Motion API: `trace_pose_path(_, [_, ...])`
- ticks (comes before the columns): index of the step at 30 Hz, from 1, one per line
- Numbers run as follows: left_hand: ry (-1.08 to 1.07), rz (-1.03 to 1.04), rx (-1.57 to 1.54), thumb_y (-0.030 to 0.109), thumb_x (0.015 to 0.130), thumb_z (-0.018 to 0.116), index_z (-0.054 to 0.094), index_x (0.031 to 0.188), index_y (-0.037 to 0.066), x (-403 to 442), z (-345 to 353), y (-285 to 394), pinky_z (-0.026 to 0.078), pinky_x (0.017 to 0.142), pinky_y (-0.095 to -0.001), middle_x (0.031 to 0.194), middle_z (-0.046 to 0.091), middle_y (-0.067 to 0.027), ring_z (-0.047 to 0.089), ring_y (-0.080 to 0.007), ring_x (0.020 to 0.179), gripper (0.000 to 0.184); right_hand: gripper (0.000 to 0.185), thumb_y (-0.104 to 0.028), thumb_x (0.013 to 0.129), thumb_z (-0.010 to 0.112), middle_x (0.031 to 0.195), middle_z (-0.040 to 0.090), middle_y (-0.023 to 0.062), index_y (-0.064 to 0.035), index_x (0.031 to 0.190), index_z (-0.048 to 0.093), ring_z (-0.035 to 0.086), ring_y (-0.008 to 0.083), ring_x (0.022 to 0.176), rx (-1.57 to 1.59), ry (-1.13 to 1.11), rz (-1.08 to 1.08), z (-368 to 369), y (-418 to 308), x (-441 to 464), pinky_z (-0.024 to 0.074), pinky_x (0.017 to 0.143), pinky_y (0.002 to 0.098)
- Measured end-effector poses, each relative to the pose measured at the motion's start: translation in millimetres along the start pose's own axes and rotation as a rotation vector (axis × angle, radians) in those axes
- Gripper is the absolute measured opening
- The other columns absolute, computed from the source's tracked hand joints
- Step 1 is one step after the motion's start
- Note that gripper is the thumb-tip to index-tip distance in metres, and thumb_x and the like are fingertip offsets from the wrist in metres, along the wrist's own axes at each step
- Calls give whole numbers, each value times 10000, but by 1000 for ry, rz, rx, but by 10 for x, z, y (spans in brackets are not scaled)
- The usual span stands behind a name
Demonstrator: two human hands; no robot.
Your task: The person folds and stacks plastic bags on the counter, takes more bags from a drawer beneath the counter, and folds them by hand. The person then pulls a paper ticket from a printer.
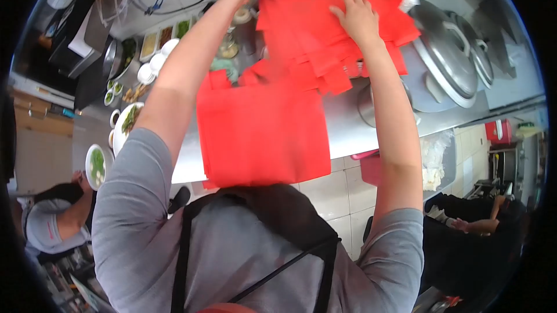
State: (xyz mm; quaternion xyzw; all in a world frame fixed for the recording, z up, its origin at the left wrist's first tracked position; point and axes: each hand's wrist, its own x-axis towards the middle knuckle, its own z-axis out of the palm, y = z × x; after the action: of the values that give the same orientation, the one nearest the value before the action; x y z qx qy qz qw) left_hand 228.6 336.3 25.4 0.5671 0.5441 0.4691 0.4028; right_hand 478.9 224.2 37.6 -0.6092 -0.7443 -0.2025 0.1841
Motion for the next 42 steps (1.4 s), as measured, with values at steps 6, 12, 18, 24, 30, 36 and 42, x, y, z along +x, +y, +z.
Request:
trace_pose_path(6, [-32, 281, 278, 171, 800, 617, 377, 1314, 106, -568, -1560, -423, 383, 913, -306, 1274, 458, -138, 439, -229, 1166, 571, 570, -546, 833, 430, 1271, 451, 139, -170, 1262, 452, 437, 321, 1157, 337, -337, 165, 705, 450, 38, 383, 927, 412])
trace_pose_path(12, [65, -282, 86, 244, 792, 634, 443, 1247, 61, -2396, -2296, -1486, 428, 825, -316, 1145, 551, -88, 525, -181, 1010, 526, 306, -229, 839, 588, 1068, 579, 130, -69, 1099, 575, 544, 243, 1004, 650, 222, 82, -91, -639, -434, 426, 861, 331])
trace_pose_path(18, [28, -446, -252, 292, 808, 632, 469, 1216, 33, -3271, -1823, -2068, 424, 836, -311, 1131, 560, -97, 526, -181, 1028, 511, 424, -244, 744, 677, 1123, 546, 149, -58, 1108, 564, 535, 266, 1025, 970, -610, -81, 113, -2241, -1440, 422, 877, 354])
trace_pose_path(24, [-1, -378, -179, 268, 834, 594, 447, 1242, 8, -3258, -1580, -2041, 407, 875, -300, 1155, 543, -130, 513, -199, 1063, 505, 457, -277, 775, 622, 1181, 497, 186, -42, 1153, 520, 451, 327, 1118, 887, -568, -73, 682, -2890, -1706, 380, 923, 407])
trace_pose_path(30, [-38, -286, -9, 269, 827, 575, 478, 1206, -4, -3063, -1536, -2043, 389, 917, -362, 1180, 517, -208, 489, -312, 1110, 477, 445, -314, 840, 525, 1233, 463, 181, -61, 1202, 476, 412, 323, 1163, 801, -253, -87, 1229, -3179, -1576, 335, 968, 425])
trace_pose_path(36, [130, -608, -341, 342, 850, 554, 422, 1252, 14, -3030, -1576, -2149, 388, 902, -348, 1215, 495, -142, 460, -251, 1130, 535, 445, -406, 863, 452, 1226, 483, 138, -80, 1161, 508, 434, 300, 1135, 502, -449, -102, 1141, -3274, -1345, 265, 982, 496])
trace_pose_path(42, [-161, -803, -831, 306, 789, 651, 481, 1192, 44, -2943, -1543, -2067, 431, 873, -353, 1170, 527, -122, 509, -207, 1085, 510, 385, -365, 888, 432, 1124, 537, 144, -42, 1050, 565, 467, 286, 1078, 973, -521, 132, 1401, -3167, -1547, 338, 923, 400])
